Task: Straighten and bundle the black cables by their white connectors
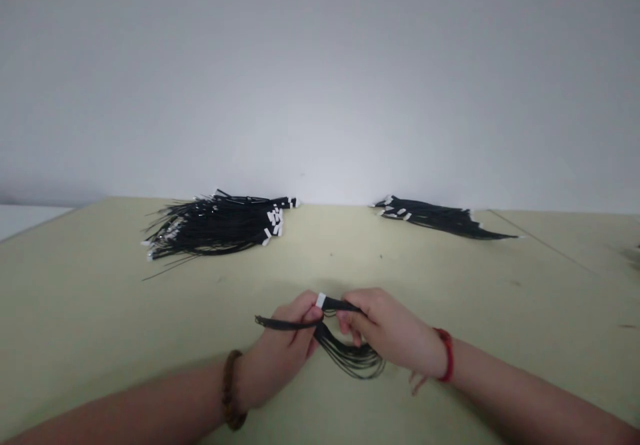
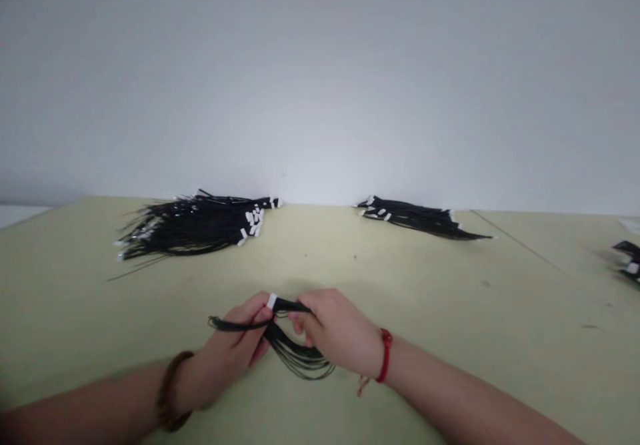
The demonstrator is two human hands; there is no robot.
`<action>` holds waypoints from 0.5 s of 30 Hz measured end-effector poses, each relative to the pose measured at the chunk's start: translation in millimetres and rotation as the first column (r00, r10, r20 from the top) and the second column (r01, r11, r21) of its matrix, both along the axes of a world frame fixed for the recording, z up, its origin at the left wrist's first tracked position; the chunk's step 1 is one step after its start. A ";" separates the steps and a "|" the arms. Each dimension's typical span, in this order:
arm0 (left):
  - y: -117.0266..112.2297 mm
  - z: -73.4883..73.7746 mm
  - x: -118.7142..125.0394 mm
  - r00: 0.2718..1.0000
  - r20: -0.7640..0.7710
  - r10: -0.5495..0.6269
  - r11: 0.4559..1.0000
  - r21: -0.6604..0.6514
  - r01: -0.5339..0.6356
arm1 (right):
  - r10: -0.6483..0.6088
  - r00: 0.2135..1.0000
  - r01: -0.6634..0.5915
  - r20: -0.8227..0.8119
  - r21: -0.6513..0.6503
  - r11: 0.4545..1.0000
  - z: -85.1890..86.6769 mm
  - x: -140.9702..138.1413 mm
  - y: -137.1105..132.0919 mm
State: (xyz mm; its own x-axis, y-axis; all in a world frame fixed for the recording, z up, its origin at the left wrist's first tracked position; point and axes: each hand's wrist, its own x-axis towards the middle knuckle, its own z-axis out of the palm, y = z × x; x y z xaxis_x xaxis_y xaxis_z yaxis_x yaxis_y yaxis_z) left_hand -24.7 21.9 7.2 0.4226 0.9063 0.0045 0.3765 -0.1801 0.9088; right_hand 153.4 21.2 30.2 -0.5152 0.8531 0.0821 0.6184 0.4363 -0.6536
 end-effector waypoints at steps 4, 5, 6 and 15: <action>-8.0 9.8 1.5 0.982 -0.184 0.042 0.968 0.250 0.006 | -0.060 0.985 0.072 -0.162 0.070 0.995 2.3 18.4 20.9; -12.9 15.5 0.1 0.964 -0.263 0.038 0.939 0.338 0.055 | -0.120 0.967 0.150 -0.223 0.123 0.981 7.7 29.1 27.5; -18.3 22.3 -2.0 0.933 -0.358 0.038 0.892 0.434 0.131 | -0.166 0.943 0.225 -0.288 0.183 0.957 15.0 41.5 33.1; -3.4 83.2 20.9 0.938 -0.301 0.172 0.609 0.781 0.139 | 0.183 0.748 0.158 -0.638 0.439 0.885 72.8 70.9 4.6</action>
